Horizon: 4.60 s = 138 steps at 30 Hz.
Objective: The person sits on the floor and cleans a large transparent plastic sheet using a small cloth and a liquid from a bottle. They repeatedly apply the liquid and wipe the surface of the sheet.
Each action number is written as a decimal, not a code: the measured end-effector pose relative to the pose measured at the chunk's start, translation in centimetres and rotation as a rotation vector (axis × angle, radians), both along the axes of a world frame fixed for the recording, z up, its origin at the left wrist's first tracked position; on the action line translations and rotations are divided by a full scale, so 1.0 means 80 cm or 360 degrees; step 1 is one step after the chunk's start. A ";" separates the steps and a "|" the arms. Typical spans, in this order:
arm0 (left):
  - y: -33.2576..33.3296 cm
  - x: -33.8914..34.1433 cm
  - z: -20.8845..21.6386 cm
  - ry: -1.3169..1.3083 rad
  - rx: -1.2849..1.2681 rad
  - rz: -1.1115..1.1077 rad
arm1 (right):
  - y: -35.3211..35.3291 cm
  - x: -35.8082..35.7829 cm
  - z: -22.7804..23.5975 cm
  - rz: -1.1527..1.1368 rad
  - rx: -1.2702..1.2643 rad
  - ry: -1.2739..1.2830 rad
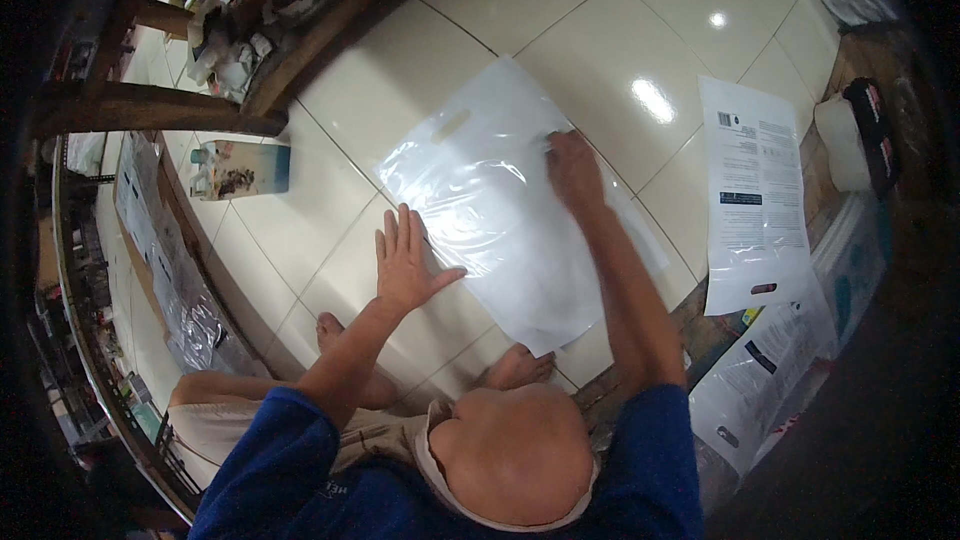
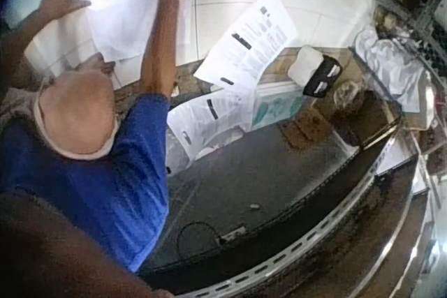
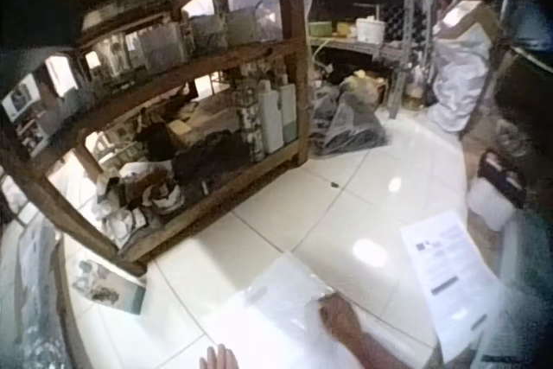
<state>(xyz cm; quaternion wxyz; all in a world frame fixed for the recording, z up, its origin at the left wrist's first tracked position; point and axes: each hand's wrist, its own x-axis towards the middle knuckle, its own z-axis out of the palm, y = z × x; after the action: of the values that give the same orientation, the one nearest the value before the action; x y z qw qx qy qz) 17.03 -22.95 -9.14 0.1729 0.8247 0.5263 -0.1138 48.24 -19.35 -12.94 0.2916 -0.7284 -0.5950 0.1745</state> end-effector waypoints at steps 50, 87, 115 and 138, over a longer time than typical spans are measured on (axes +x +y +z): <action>-0.075 -0.013 -0.010 -0.0476 0.0072 -0.0144 | -0.166 -0.179 0.030 0.0184 -0.0022 0.0306; -0.105 0.123 -0.006 -0.0625 -0.0093 -0.1177 | -0.206 -0.014 0.047 -0.0059 -0.0065 0.0081; -0.101 0.122 0.011 -0.0602 -0.0197 -0.1197 | 0.023 0.025 0.047 -0.0060 0.0125 0.0264; 0.251 -0.064 -0.046 -0.0112 0.0388 0.0266 | -0.281 -0.179 0.078 -0.0056 -0.1513 0.0909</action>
<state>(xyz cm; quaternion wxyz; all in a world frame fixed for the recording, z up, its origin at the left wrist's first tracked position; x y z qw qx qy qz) 11.89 -2.91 -12.80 0.0987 0.7964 0.5966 -0.0052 33.89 -41.85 -6.72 0.0834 -0.7133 -0.3359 0.6094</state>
